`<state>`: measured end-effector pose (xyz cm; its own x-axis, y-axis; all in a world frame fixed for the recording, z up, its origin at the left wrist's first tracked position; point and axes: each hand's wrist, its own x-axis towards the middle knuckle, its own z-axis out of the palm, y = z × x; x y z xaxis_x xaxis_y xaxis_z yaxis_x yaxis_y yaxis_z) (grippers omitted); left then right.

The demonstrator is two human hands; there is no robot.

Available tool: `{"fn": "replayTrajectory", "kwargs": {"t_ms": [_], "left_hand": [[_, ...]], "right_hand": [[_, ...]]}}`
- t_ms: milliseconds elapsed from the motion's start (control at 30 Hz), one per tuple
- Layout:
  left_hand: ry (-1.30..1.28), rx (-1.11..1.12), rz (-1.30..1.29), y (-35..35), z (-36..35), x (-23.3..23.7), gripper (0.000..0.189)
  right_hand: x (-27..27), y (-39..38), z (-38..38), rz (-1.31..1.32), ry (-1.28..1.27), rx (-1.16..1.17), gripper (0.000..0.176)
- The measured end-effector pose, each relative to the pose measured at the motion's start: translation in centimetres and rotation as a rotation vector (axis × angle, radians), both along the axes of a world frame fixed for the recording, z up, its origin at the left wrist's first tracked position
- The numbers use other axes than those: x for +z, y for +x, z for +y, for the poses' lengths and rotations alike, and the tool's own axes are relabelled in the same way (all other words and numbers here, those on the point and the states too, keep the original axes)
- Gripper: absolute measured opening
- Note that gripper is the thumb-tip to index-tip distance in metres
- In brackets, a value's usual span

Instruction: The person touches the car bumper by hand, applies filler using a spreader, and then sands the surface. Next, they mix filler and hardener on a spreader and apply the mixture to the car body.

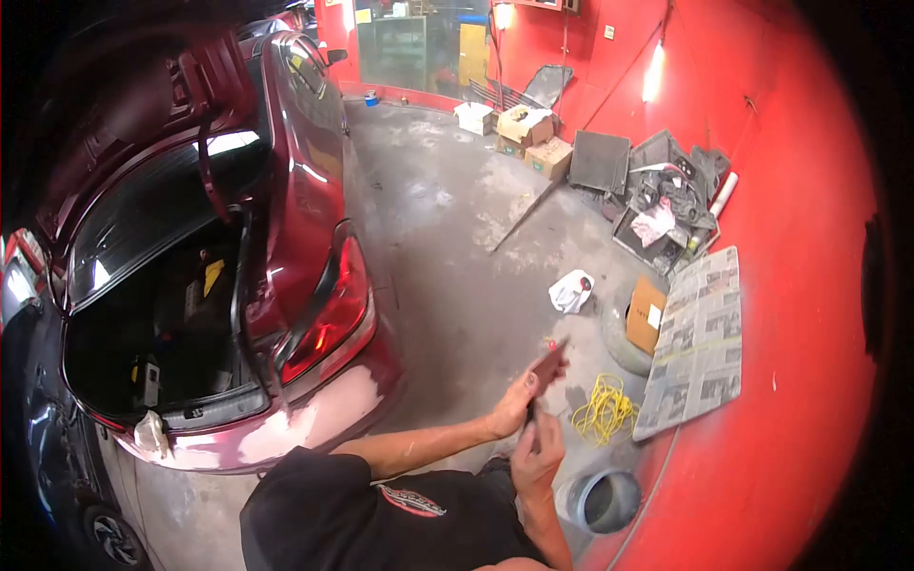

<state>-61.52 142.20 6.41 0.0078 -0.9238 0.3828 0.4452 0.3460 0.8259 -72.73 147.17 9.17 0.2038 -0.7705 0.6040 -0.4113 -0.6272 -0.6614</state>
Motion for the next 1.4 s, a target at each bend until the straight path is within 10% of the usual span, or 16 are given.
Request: {"fn": "replayTrajectory", "kwargs": {"t_ms": [300,567,633,833,1033,1267,1400], "left_hand": [[-0.005,0.218,-0.092,3.4,-19.9,3.2,0.064],[0.245,0.606,-1.078,12.8,-27.7,2.0,0.039],[0.204,0.788,-0.998,16.6,-30.6,0.9,0.035],[0.116,0.763,-1.035,26.4,-40.8,-0.4,0.034],[0.275,1.018,-0.858,42.8,-51.4,4.3,0.014],[0.361,1.027,-0.626,50.1,-59.8,3.4,0.013],[0.108,0.731,-0.917,52.3,-67.6,2.8,0.038]], "right_hand": [[1.7,1.5,-22.8,-0.01,-0.031,0.202,0.032],[6.3,9.1,-43.4,0.102,0.115,0.435,0.024],[5.9,12.3,-46.1,0.3,0.116,0.681,0.026],[-1.2,25.1,-62.5,-0.272,0.753,0.165,0.045],[1.2,34.1,-69.2,0.343,0.704,0.688,0.045],[-3.8,46.6,-81.7,-0.732,1.061,0.365,0.03],[-10.3,52.7,-90.1,-0.794,1.6,0.423,0.046]]}}
